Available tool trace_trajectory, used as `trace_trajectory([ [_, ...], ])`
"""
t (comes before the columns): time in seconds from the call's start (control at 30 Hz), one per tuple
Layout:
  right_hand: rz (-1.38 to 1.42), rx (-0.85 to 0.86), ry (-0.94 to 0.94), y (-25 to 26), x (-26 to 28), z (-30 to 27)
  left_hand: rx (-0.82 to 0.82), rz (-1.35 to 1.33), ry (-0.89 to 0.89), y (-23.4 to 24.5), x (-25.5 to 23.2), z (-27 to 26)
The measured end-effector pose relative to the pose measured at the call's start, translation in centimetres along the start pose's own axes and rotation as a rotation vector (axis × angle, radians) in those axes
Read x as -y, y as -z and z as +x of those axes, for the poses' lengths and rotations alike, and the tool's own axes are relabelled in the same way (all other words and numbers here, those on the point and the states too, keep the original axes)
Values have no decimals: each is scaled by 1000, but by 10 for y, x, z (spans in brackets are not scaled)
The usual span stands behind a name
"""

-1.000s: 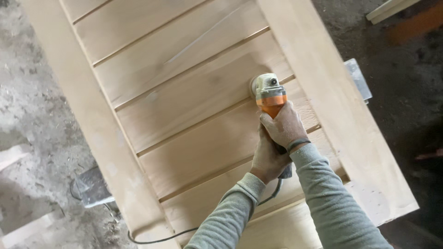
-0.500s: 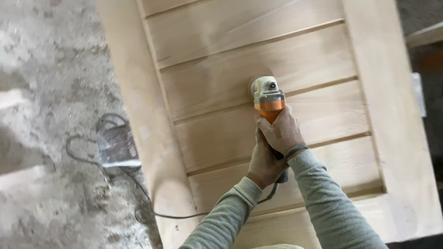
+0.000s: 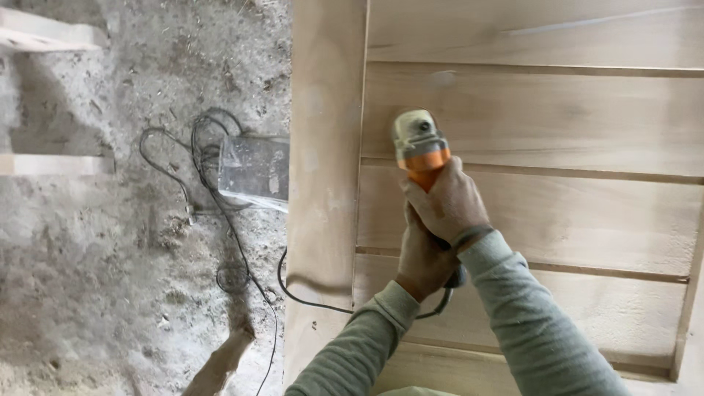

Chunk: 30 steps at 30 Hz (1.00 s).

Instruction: The person uses an electric sander to smooth the surface of a wooden door panel. They systematically move the tool across the flat panels and the raised frame edges, generating wood dust. The person occasionally pauses to wipe the surface with their gloved hand to check the finish.

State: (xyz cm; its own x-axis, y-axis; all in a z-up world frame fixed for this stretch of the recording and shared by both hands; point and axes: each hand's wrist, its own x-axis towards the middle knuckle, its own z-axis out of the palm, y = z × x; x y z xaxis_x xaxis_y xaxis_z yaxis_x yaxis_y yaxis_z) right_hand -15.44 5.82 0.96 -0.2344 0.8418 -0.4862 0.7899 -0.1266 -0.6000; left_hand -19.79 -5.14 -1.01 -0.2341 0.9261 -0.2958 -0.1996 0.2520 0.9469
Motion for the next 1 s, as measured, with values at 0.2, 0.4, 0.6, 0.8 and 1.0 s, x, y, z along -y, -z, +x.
trace_trajectory([
  [0.2,-84,123,16,-7,28,11,-119,17,66,10,-8,6],
  [0.4,-168,131,26,21,4,11,-119,-164,-39,-38,7,4],
  [0.6,-170,66,-102,62,-46,7,16,-101,-2,-97,24,-1],
  [0.8,-155,2,-121,104,-93,3,5,77,16,-149,14,1],
  [1.0,-146,-63,-187,131,-137,-3,140,124,85,-186,13,0],
])
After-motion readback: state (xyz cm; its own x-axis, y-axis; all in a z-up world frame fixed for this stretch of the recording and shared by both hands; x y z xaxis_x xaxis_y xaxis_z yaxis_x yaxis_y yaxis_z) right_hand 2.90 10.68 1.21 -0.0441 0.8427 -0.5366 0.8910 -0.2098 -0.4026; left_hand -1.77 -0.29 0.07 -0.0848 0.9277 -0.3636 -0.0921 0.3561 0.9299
